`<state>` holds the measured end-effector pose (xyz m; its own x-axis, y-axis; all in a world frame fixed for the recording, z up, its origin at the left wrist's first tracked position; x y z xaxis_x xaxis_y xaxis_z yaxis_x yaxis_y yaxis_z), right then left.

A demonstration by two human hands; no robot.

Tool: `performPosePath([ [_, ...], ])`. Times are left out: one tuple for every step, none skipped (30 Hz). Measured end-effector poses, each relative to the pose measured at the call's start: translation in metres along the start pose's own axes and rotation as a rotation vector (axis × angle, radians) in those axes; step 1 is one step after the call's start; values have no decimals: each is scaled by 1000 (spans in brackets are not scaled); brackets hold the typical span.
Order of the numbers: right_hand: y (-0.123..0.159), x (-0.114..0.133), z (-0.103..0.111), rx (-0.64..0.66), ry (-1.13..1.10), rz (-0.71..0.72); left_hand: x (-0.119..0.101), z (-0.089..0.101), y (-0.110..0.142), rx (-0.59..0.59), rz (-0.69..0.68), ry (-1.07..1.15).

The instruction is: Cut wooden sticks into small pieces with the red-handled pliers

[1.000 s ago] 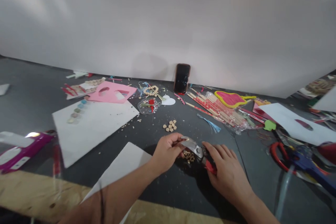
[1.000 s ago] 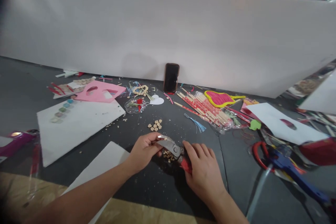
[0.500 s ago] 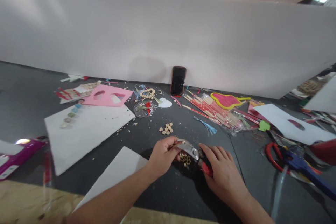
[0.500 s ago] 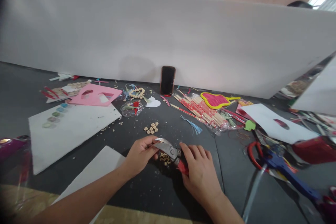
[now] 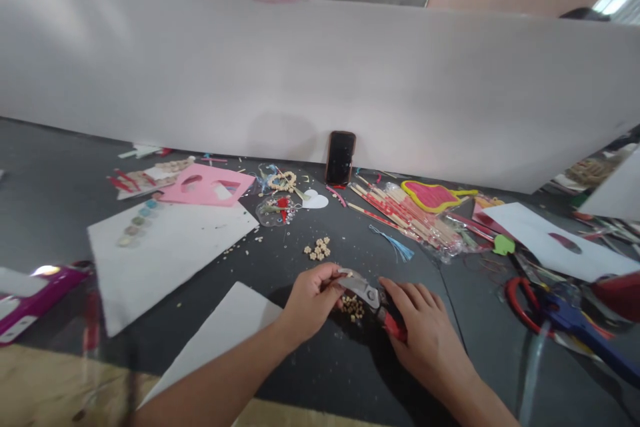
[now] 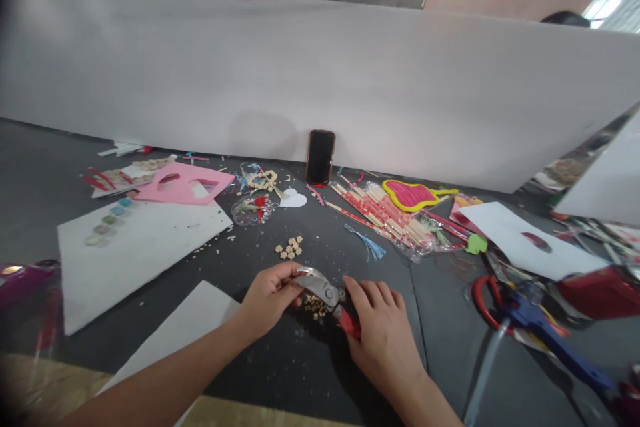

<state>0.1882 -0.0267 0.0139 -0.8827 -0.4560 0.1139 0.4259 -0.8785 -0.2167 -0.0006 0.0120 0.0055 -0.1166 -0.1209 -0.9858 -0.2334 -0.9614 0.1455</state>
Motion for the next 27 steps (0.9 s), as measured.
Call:
performPosePath([
  [0,0,0,9,-2,-5,1,0,0,-1,-5,-2],
  [0,-1,-1,17,-4,-9,1,1,0,-2,-10,-3],
  [0,-1,-1,21,-5,-13,2,1,0,-3,-13,-5],
  [0,-1,-1,23,-7,-16,2,1,0,-2,-13,-7],
  [0,-1,0,24,-11,-16,3,1,0,2,-14,-4],
  [1,-1,0,21,-13,-13,3,1,0,13,-18,1],
  [1,-1,1,16,-15,-11,3,1,0,27,-25,7],
  [1,-1,2,11,-16,-10,4,0,0,40,-37,14],
  [1,-2,4,3,-13,-13,4,0,1,52,-48,23],
  [1,-3,5,-6,-9,-19,4,0,1,62,-55,33],
  [1,-4,6,-20,-4,-27,4,0,1,63,-52,45],
  [1,-6,7,-32,-1,-37,4,1,0,56,-41,57],
  [1,-9,8,-49,-1,-47,4,3,-1,37,-29,66],
  [2,-12,9,-67,-4,-58,3,6,-2,4,-25,61],
  [2,-15,9,-86,-13,-71,3,9,-3,-39,-36,35],
  [2,-18,9,-106,-28,-83,3,12,-4,-89,-69,-20],
  [3,-22,9,-132,-49,-96,2,15,-6,-135,-123,-105],
  [3,-25,8,-160,-75,-113,1,17,-7,-152,-188,-221],
  [3,-27,8,-190,-104,-132,1,18,-9,-148,-265,-349],
  [3,-30,8,-219,-134,-153,1,17,-10,-115,-347,-478],
  [3,-31,8,-247,-160,-175,2,16,-11,-71,-419,-593],
  [2,-33,8,-267,-180,-195,3,14,-11,-30,-474,-692],
  [2,-34,8,-278,-194,-212,4,13,-11,1,-507,-767],
  [2,-34,7,-280,-202,-222,5,12,-11,15,-517,-821],
  [1,-35,7,-278,-207,-228,5,12,-11,16,-513,-857],
  [1,-35,7,-272,-209,-231,5,12,-11,11,-505,-881],
  [1,-35,6,-267,-210,-233,4,12,-11,4,-500,-898],
])
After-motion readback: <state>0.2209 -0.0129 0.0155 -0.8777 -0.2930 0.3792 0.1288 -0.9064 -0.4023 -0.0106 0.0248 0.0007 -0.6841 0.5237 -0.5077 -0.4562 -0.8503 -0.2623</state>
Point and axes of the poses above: each hand's wrist, its own y-axis away from the middle knuckle, its own z-axis out of the back of the hand, x = y × z, the point moved 2 cm from there along -y, towards the middle knuckle, and after that the axes turned 5 degrees about z, right-handed, at the moved point
